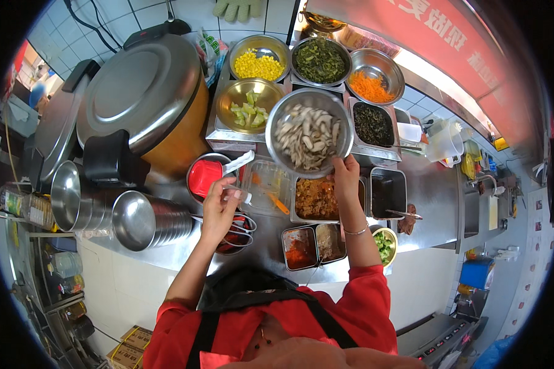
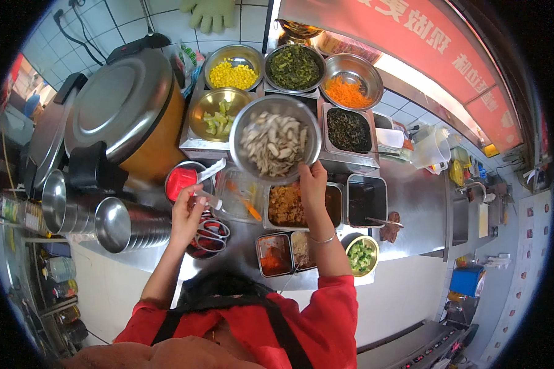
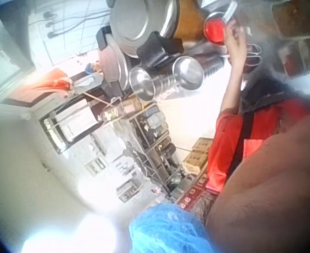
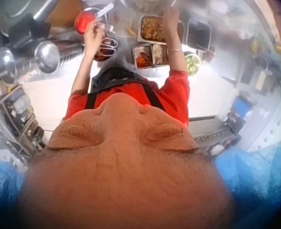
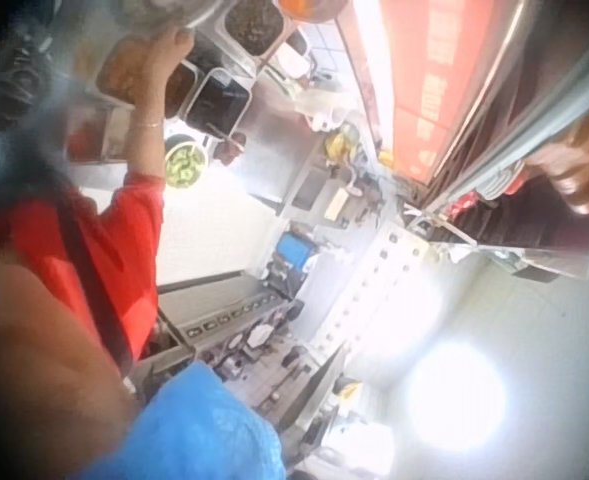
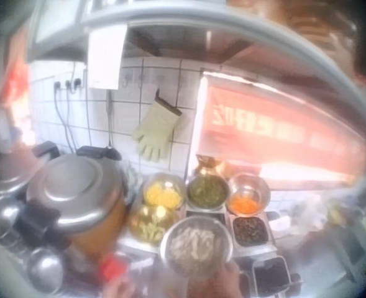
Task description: The person assembles a mixed vegetable bowl by scooping various ingredients from metal containers into a white bowl. They add shredded carrots, corn, mushrooms, and other vegetables, then place the bowl into a microwave. The person retrieves additional ingredients from a refrigerator and continues arranging items on the counter.
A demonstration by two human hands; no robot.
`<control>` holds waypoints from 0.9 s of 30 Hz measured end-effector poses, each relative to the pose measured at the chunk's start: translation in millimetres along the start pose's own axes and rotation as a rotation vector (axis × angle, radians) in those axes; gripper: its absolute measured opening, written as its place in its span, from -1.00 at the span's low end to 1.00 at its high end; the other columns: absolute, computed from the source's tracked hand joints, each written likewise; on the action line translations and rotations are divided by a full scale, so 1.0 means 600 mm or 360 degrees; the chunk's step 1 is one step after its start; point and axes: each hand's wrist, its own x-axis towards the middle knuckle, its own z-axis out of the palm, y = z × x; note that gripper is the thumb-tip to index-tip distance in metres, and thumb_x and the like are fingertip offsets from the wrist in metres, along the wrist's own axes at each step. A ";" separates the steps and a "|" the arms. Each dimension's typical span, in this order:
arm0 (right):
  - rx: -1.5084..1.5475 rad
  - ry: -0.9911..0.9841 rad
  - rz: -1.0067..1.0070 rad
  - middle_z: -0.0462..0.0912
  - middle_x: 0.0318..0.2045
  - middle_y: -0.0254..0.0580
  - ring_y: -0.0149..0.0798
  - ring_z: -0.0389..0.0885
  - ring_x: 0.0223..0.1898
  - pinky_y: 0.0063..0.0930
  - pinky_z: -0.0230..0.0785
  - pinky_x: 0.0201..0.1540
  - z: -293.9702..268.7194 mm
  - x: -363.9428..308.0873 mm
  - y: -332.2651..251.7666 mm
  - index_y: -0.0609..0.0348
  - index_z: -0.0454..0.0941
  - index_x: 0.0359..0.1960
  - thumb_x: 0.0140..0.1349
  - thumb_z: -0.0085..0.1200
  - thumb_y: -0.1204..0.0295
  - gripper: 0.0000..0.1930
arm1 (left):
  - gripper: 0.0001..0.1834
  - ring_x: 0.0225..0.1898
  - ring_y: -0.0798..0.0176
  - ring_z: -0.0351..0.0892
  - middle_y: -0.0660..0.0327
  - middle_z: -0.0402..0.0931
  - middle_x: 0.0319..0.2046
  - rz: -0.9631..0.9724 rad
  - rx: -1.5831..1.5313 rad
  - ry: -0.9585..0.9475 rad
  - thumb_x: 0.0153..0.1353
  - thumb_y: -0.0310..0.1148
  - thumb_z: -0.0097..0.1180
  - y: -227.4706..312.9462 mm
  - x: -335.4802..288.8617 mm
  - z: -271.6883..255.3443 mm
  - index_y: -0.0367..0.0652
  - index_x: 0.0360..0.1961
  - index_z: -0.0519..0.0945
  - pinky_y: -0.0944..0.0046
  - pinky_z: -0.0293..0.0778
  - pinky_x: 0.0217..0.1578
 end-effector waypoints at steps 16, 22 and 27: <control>-0.0536 0.0140 -0.0249 0.52 -0.54 -0.25 -0.47 0.41 -0.70 -0.60 0.31 -0.68 -0.039 0.154 -0.038 0.31 0.43 -0.27 0.16 -0.12 0.47 -0.82 | -0.68 -0.30 0.34 0.47 0.18 0.48 -0.20 0.0183 0.0090 0.0310 0.12 -0.44 0.07 -0.026 0.188 -0.001 -0.28 -0.08 0.42 0.36 0.42 -0.29; -0.0668 0.0056 -0.0198 0.52 -0.53 -0.20 -0.40 0.48 -0.69 -0.53 0.39 -0.65 -0.049 0.201 -0.026 0.32 0.43 -0.23 0.14 -0.10 0.46 -0.79 | -0.66 -0.31 0.40 0.46 0.19 0.46 -0.19 0.0059 0.0170 0.0222 0.13 -0.42 0.09 -0.044 0.176 0.006 -0.26 -0.06 0.41 0.43 0.40 -0.32; -0.0879 -0.0006 -0.0185 0.53 -0.47 -0.12 -0.35 0.53 -0.62 -0.51 0.44 -0.65 -0.041 0.209 -0.035 0.36 0.43 -0.21 0.12 -0.07 0.48 -0.77 | -0.67 -0.35 0.44 0.44 0.24 0.48 -0.30 0.0052 0.0164 0.0229 0.12 -0.46 0.10 -0.051 0.167 0.005 -0.26 -0.06 0.43 0.43 0.40 -0.32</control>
